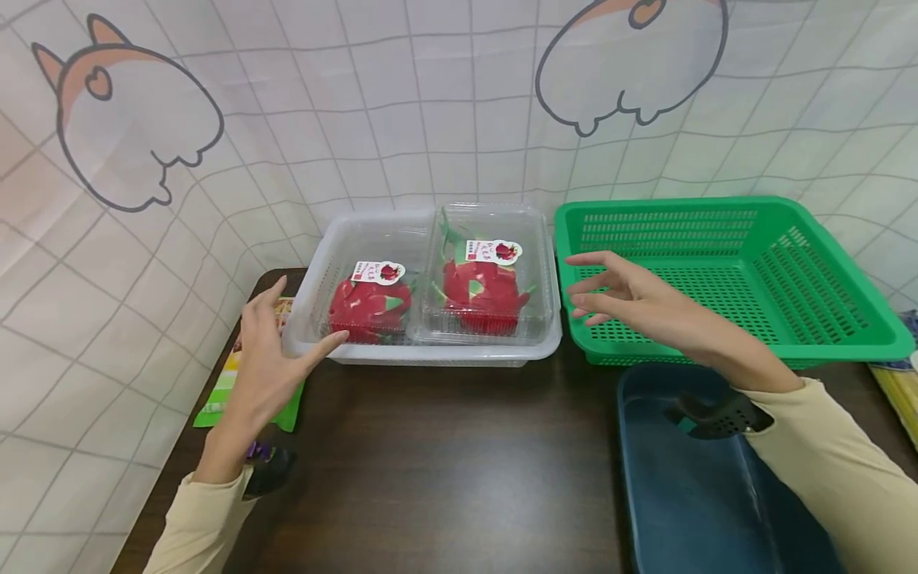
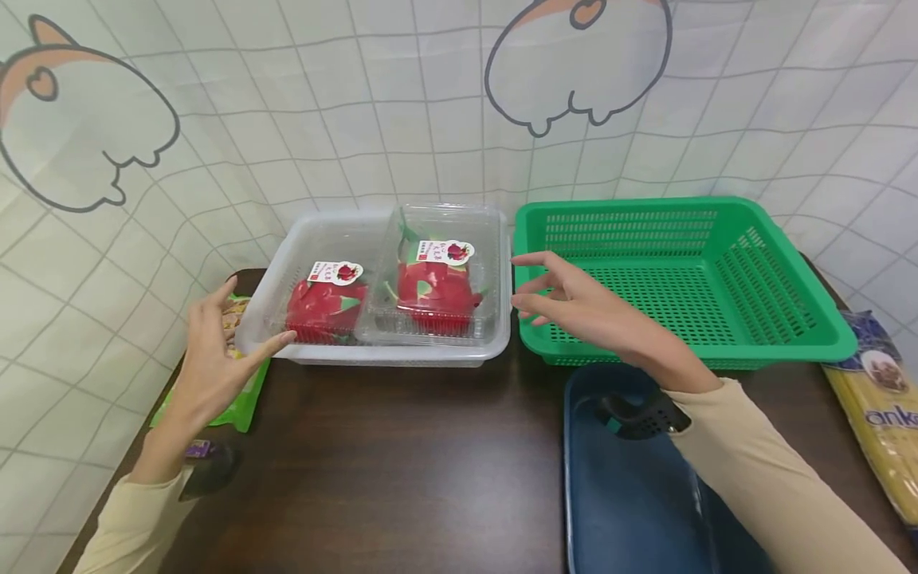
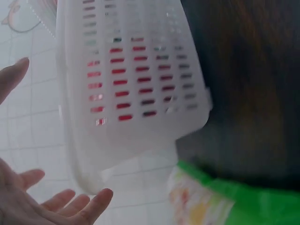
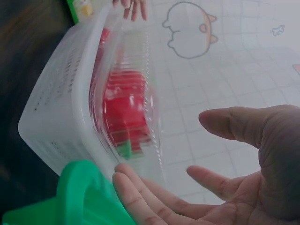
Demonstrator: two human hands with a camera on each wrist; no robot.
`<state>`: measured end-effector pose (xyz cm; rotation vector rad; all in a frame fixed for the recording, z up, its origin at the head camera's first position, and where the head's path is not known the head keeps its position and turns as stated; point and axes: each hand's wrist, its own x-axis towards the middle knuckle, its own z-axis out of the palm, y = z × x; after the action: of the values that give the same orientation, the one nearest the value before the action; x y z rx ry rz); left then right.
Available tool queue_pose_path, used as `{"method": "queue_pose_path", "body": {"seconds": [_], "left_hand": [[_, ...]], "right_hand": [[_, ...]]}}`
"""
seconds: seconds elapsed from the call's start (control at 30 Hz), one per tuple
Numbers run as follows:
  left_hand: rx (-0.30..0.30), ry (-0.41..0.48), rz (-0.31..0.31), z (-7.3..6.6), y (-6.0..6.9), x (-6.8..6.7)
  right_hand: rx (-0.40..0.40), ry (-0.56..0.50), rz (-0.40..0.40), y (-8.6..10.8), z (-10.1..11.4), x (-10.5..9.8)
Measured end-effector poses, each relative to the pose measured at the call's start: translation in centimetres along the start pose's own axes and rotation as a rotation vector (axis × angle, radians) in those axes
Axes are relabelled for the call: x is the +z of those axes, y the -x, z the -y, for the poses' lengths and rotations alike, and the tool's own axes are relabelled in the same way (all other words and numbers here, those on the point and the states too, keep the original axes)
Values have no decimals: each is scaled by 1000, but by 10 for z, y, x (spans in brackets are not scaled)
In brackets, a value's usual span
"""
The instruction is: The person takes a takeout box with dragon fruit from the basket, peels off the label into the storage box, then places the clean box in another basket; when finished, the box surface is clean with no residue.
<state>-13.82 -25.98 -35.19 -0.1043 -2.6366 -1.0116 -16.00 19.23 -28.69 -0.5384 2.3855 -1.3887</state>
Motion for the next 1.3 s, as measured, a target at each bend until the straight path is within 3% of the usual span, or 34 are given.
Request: {"method": "queue_pose_path", "body": {"seconds": [0.17,0.43,0.57,0.9,1.17,1.3], "left_hand": [[-90,115,3,4,0,7],[-214,285,94,13,-3,17],[-257,326,116,16,-2,18],[-289,346,174,18,-4,18],[-290,346,183,16,-4,17],[-291,339,182,14,-3,16]], "right_hand": [[56,-27,23,-7,1,6],[86,-37,24,-13,3,14],[102,-101,20,-16,5,14],[196,-407,-46,-24,5,12],[220,-474,-103,-33,1,14],[210,-459,-138,-39,5,15]]}}
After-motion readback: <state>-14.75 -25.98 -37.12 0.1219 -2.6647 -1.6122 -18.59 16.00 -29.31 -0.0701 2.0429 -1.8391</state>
